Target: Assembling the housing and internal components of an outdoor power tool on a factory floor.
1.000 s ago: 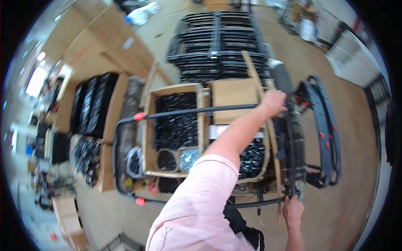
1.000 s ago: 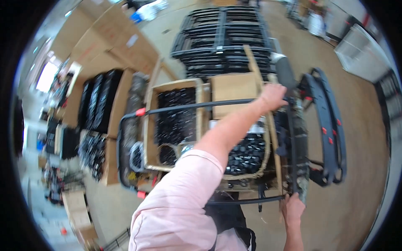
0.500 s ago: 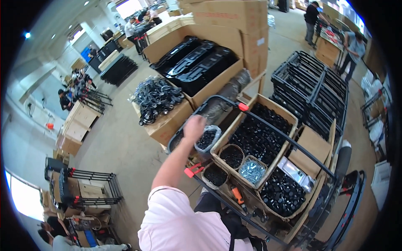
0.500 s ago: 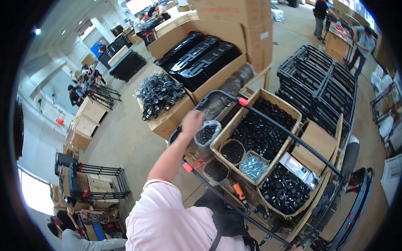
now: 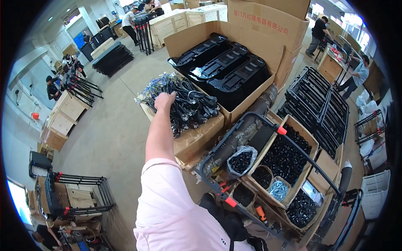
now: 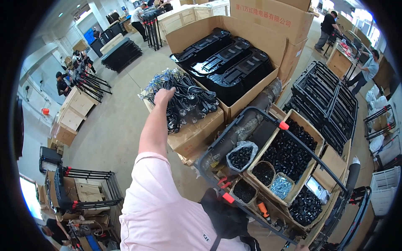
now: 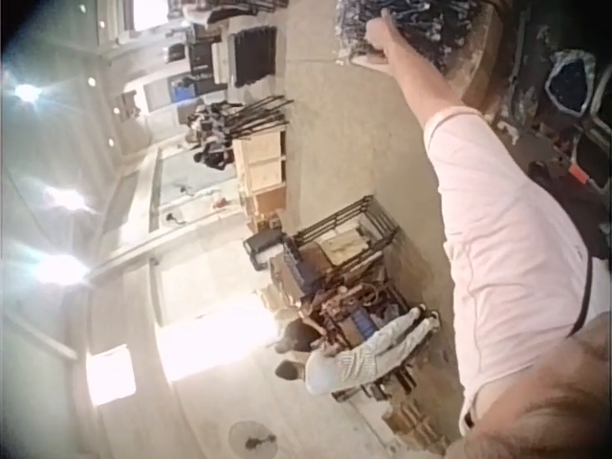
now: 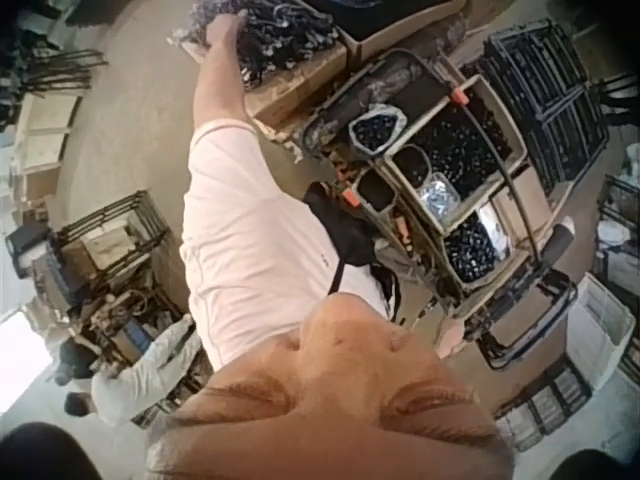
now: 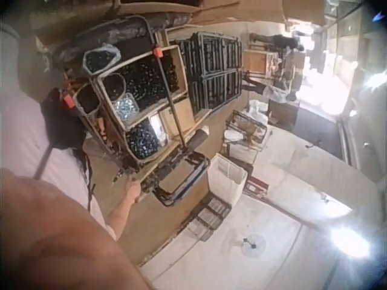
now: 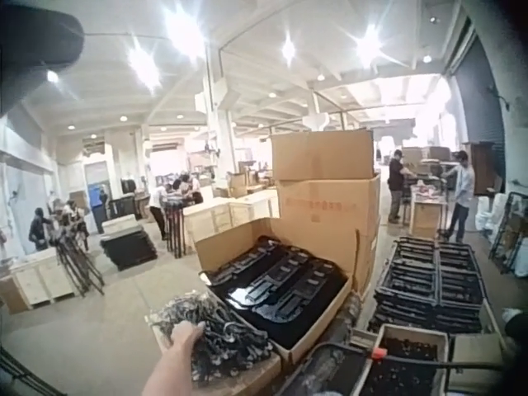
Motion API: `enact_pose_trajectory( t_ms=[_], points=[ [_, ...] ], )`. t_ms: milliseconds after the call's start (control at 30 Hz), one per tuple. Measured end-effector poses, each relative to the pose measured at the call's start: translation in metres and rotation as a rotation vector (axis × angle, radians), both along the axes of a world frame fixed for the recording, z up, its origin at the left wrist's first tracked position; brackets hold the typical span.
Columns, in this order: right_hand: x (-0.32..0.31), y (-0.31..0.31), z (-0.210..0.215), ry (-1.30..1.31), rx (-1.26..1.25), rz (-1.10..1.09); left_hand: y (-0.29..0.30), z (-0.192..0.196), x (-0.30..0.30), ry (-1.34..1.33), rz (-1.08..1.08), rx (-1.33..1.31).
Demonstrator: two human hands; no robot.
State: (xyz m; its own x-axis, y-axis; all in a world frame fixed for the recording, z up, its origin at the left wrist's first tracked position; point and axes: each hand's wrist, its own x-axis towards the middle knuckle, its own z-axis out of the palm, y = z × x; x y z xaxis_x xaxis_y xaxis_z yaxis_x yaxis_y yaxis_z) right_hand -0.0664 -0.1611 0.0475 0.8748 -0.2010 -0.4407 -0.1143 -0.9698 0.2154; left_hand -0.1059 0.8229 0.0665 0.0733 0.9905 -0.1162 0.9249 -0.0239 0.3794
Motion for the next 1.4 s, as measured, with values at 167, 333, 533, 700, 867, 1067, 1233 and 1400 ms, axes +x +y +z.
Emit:
enact_pose_trajectory(
  t_ms=[167,333,533,700,867,1067,1233,1400],
  points=[
    [-0.016,0.156,0.064,0.124,0.085,0.037,0.045,0.002,-0.019,-0.178,-0.056,-0.045],
    [-0.011,0.179,0.027,-0.162,0.309,0.351,-0.008,0.047,-0.024,-1.251,-0.379,-0.134],
    [0.02,0.352,0.09,-0.284,0.74,0.46,-0.165,0.098,-0.013,-1.402,-0.746,-0.419],
    [0.043,0.474,0.113,-0.005,1.413,0.379,-0.258,0.04,-0.019,-1.401,-0.941,-0.757],
    [0.077,0.504,0.125,0.144,1.687,0.208,-0.304,0.023,-0.02,-1.235,-1.122,-1.03],
    [0.088,0.503,0.123,0.388,1.897,0.096,-0.326,0.01,-0.026,-1.091,-1.229,-1.304],
    [0.086,0.494,0.124,0.385,1.765,0.252,-0.338,0.001,-0.035,-1.029,-1.093,-1.673],
    [0.107,0.483,0.079,0.157,1.917,-0.329,-0.354,-0.009,-0.022,-1.013,-0.979,-1.811]
  ],
)
